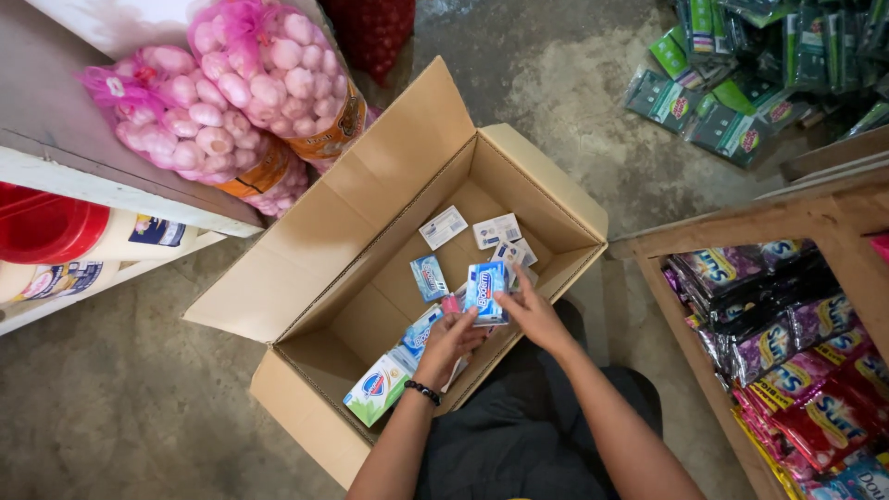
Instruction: Stock and organize bars of soap from a cardboard shipping box onto a wooden retail shelf.
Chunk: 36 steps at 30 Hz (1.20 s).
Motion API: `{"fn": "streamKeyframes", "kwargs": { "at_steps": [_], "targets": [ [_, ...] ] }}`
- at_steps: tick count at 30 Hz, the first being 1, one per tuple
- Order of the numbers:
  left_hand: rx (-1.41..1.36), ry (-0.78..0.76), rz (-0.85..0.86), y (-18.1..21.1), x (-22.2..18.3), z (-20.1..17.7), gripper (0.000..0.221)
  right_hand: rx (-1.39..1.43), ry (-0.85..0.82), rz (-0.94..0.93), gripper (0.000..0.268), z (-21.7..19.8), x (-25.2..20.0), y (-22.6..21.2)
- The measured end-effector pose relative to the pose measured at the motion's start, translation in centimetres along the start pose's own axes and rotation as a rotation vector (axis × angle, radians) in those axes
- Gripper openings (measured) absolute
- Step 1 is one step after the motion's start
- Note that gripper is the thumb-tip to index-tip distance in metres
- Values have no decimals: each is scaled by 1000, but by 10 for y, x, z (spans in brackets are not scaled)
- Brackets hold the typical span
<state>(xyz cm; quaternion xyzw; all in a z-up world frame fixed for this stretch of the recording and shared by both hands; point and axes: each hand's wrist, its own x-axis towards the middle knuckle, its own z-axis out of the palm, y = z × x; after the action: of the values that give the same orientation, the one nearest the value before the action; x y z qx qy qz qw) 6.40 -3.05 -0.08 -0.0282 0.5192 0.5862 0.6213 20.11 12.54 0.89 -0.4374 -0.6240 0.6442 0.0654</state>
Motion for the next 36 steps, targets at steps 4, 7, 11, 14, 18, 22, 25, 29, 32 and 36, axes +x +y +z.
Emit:
{"fn": "streamKeyframes", "kwargs": {
  "at_steps": [4, 7, 11, 14, 18, 22, 25, 29, 32, 36],
  "targets": [
    [10, 27, -79, 2, -1, 5, 40, 13, -5, 27, 74, -4, 11, 15],
    [-17, 41, -83, 1, -1, 8, 41, -54, 25, 6, 69, -5, 9, 7],
    [-19, 62, -117, 11, -10, 14, 41, -46, 23, 19, 68, -4, 6, -5],
    [-31, 46, -127, 11, -9, 15, 43, 23, 12, 93, 68, -3, 6, -13],
    [-24, 34, -112, 7, -3, 14, 45, 69, 0, 86, 67, -3, 10, -5],
    [-28, 52, -116, -8, 11, 12, 44, 59, -6, 42, 67, -5, 12, 0],
    [-140, 74, -33, -11, 12, 17, 46, 34, 27, 15, 67, -2, 14, 8],
    [-265, 228, -2, -48, 71, -27, 51, 23, 93, -30, 65, 3, 5, 2],
    [-160, 453, 290, -84, 150, -90, 41, 3, 135, -71, 63, 4, -3, -4],
    [387, 932, 510, -102, 228, -154, 24, -31, 93, -93, 64, 4, -6, -1]
  ]
}}
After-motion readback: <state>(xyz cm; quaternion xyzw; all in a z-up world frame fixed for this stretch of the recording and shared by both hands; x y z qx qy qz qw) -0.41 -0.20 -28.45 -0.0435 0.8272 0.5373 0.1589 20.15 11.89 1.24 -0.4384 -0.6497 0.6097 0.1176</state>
